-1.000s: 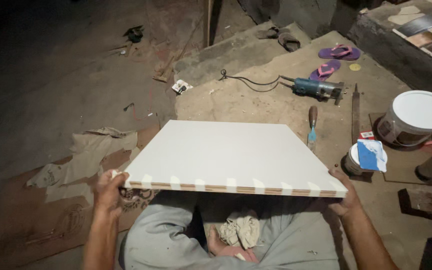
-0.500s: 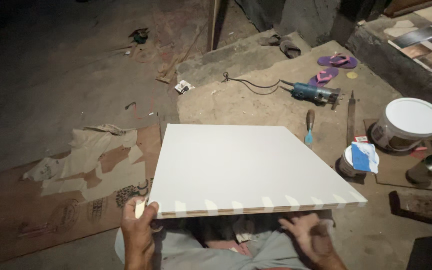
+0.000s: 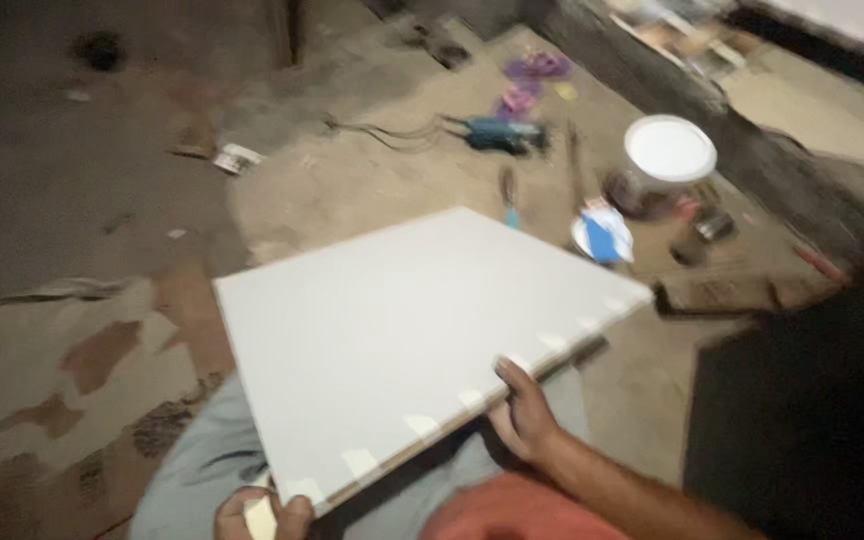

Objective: The person sits on the floor and applies masking tape to the edges of a white board. They tear off small pieces of tape and press them along the board's edges, working methodically around the perimeter.

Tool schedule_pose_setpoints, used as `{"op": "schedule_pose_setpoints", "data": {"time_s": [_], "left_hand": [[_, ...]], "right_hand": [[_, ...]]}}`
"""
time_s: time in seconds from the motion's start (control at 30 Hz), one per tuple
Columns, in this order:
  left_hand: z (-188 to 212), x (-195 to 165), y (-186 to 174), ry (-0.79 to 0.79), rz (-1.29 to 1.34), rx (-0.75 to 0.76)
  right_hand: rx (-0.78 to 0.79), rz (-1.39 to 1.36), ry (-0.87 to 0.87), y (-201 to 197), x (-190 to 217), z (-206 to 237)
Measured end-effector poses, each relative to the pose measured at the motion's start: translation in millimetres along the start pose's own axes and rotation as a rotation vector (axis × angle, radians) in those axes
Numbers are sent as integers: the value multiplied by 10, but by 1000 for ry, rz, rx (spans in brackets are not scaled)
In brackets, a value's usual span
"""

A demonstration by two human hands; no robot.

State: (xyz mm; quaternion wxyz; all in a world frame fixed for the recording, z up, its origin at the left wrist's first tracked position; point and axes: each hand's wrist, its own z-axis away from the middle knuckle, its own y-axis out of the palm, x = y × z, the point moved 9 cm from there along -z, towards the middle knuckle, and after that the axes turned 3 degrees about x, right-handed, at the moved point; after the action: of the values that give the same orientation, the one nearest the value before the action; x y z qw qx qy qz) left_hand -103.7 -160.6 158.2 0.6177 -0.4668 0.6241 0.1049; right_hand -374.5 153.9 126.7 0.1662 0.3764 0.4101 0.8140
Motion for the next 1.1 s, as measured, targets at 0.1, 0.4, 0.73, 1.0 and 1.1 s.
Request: {"op": "schedule_pose_setpoints", "data": {"time_s": [0.1,0.4,0.73,1.0,1.1], "left_hand": [[18,361,54,-173,224,-7],[161,-746,69,-176,298,-58],[-389,244,627,-793,893,-1],[-470,-279,972,-834,1162,145],[-395,-357,958,-981,1015,47]], "right_hand": [[83,-52,-9,223,138,82],[141,-168,-1,481,431,243],[120,-142,27,373,374,383],[137,-128,26,261,427,416],[112,-76,34,165,390,418]]}}
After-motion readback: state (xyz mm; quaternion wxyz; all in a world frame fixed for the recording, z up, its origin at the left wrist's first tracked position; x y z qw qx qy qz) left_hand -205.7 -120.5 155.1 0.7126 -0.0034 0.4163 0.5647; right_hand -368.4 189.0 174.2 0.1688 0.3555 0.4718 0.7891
